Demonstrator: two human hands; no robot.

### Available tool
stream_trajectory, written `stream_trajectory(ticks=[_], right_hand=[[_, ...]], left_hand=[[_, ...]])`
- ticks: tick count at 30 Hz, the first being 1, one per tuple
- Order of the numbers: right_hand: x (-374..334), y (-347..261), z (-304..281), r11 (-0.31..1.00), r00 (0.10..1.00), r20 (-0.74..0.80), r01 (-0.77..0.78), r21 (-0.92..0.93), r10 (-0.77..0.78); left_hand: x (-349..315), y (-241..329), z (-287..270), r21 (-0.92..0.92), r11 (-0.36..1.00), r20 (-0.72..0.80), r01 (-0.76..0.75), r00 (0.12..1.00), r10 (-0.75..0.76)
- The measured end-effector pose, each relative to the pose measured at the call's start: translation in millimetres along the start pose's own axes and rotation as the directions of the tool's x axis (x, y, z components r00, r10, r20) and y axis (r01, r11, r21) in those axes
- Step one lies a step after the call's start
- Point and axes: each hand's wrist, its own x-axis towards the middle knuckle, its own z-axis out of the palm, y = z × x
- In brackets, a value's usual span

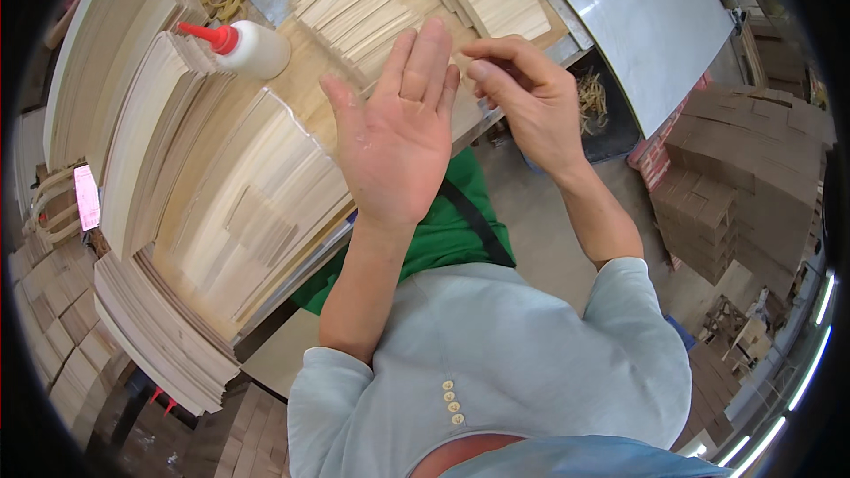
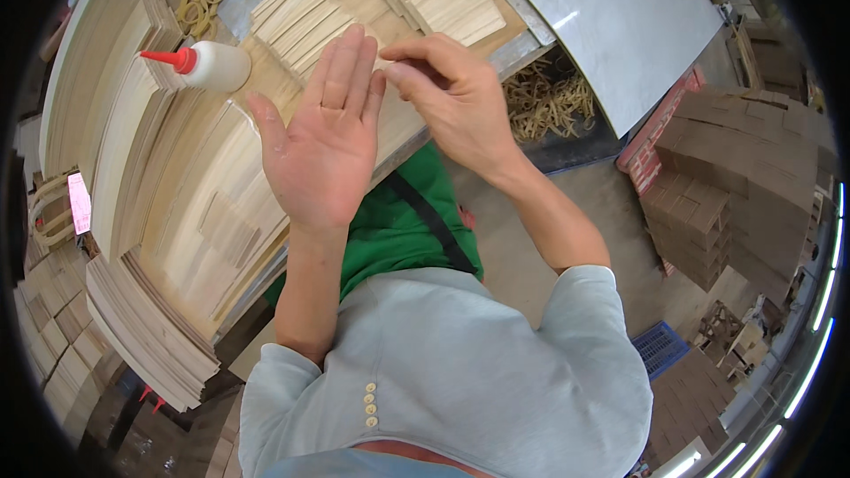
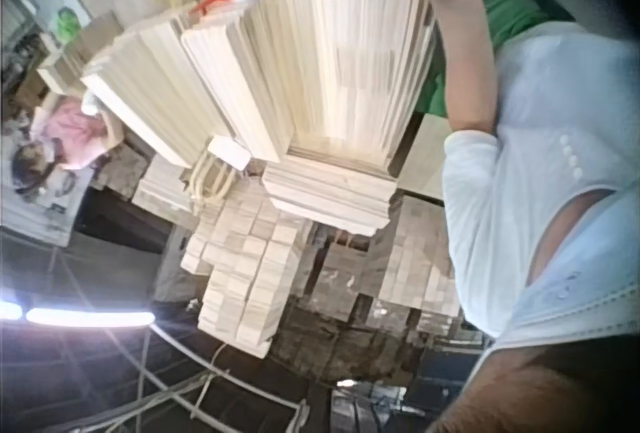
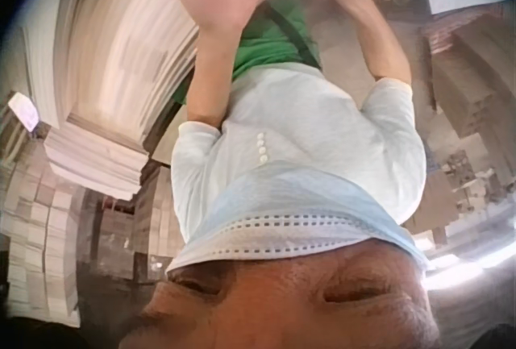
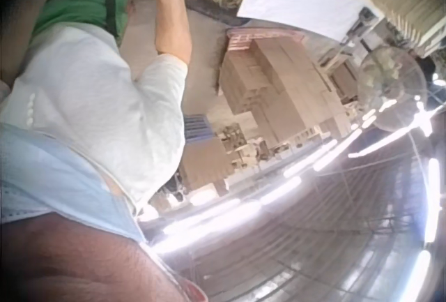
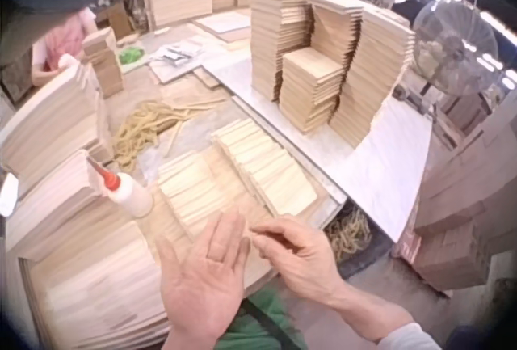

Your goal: The recorder applies glue from a bottle onto the edges of small wooden blocks and stacks them together.

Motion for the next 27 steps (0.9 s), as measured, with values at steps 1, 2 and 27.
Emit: stream_trajectory(ticks=[1, 2, 27], right_hand=[[-2.3, 1.2, 8.6, 0.999, 0.999, 0.038, 0.024, 0.023, -0.025], [-4.3, 2.1, 16.2, 0.998, 0.996, 0.075, 0.049, 0.045, -0.052], [127.1, -11.8, -95.5, 0.687, 0.838, -0.186, 0.271, -0.674, -0.513]], left_hand=[[-3.2, 3.0, -1.3, 0.012, 1.000, -0.001, 0.001, 1.000, -0.001], [-6.2, 5.6, -2.6, 0.005, 1.000, 0.020, 0.004, 1.000, -0.004], [-75.7, 37.8, -29.5, 0.748, 0.653, 0.090, -0.117, 0.993, 0.076]])
